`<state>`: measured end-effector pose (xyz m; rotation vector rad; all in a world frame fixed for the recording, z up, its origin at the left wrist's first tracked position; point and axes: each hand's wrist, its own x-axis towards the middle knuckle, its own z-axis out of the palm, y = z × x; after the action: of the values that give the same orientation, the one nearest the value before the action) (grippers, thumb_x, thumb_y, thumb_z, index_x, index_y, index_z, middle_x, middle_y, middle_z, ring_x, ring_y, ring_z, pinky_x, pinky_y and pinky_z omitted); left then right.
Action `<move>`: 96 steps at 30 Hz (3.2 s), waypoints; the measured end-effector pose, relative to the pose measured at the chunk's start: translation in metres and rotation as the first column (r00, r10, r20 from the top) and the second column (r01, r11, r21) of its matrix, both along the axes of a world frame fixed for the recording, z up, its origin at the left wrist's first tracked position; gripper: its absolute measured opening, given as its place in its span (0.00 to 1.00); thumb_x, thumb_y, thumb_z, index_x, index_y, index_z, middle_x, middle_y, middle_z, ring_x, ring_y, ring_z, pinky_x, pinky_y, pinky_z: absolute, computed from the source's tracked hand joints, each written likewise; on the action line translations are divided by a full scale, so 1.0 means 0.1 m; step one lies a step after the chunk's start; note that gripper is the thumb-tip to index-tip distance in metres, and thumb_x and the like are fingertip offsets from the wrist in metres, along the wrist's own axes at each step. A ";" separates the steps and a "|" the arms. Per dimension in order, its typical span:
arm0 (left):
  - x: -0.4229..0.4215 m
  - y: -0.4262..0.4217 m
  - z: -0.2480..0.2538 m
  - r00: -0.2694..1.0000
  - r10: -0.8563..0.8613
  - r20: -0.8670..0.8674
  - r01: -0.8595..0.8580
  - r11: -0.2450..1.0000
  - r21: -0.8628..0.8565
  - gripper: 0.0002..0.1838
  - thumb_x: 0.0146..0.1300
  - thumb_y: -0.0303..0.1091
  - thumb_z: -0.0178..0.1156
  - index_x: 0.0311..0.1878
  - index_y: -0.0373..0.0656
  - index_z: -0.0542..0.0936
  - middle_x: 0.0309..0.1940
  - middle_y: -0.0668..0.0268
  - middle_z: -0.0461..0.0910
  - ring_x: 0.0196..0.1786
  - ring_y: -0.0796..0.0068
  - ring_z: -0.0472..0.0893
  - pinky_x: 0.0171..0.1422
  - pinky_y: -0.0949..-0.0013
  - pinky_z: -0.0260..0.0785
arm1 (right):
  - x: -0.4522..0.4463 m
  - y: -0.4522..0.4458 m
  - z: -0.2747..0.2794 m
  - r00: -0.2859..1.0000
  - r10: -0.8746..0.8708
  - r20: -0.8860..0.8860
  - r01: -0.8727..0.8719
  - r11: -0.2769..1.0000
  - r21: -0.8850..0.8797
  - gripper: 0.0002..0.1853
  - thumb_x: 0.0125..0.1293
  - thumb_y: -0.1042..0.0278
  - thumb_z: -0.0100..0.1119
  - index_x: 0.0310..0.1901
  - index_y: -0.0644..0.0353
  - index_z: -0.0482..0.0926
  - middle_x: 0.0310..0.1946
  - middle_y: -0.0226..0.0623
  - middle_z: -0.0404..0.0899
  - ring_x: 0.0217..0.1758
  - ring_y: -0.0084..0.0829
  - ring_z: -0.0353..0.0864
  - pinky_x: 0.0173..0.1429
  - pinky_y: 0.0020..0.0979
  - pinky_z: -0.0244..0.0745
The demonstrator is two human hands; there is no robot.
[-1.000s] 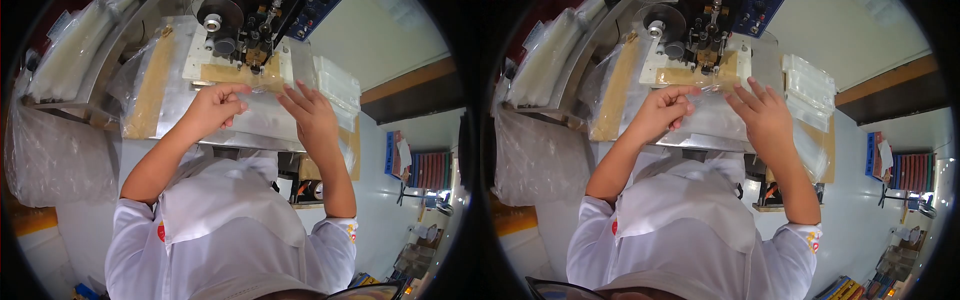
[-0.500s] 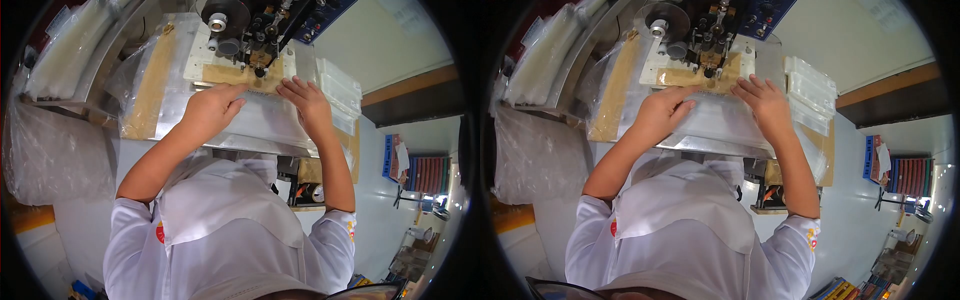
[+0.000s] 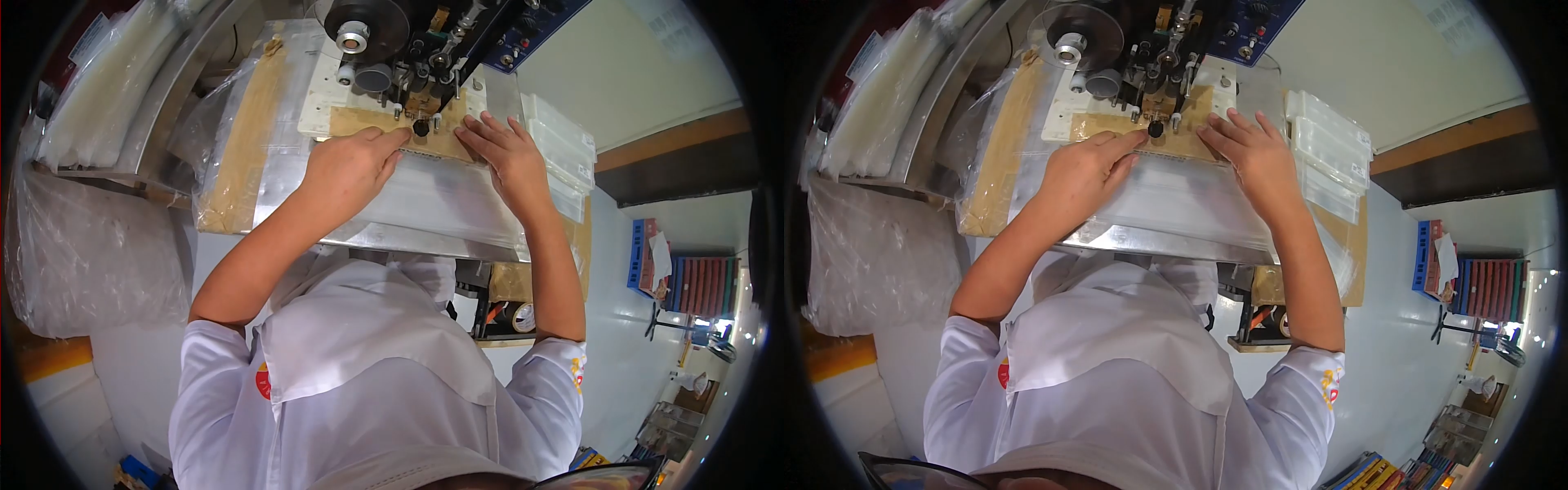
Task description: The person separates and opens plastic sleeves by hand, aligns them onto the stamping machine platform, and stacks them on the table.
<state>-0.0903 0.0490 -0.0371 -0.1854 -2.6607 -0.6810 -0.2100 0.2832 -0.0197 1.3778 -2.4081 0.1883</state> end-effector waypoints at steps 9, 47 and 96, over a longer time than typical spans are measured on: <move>0.25 -0.47 0.15 0.978 0.183 0.104 -0.210 0.876 0.434 0.16 0.65 0.35 0.60 0.56 0.45 0.80 0.27 0.62 0.78 0.27 0.74 0.77 0.34 0.67 0.71 | -0.08 0.63 0.21 0.962 -0.186 -0.201 0.174 0.982 -0.075 0.29 0.53 0.84 0.51 0.55 0.45 0.83 0.59 0.34 0.77 0.64 0.41 0.72 0.70 0.40 0.64; 0.87 -0.17 0.25 0.990 -0.042 0.131 -0.105 0.382 0.918 0.12 0.63 0.28 0.63 0.50 0.38 0.80 0.34 0.72 0.78 0.30 0.85 0.73 0.34 0.80 0.62 | 1.07 -0.03 0.46 0.954 0.222 0.203 -0.005 0.685 -0.728 0.19 0.63 0.72 0.63 0.56 0.61 0.78 0.46 0.41 0.82 0.52 0.38 0.79 0.60 0.33 0.70; 1.23 -0.41 0.61 1.000 0.012 -0.010 0.002 0.500 0.866 0.05 0.59 0.23 0.66 0.38 0.37 0.82 0.29 0.71 0.79 0.31 0.85 0.73 0.36 0.79 0.63 | 1.66 -0.85 0.18 -0.150 0.726 0.671 0.584 0.613 -0.532 0.14 0.71 0.67 0.57 0.52 0.66 0.81 0.45 0.42 0.84 0.47 0.32 0.85 0.51 0.32 0.80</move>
<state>0.0327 0.0082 0.0241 0.1125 -1.9449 -1.9021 -0.0437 0.1977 -0.0016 0.7032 -1.9978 3.2210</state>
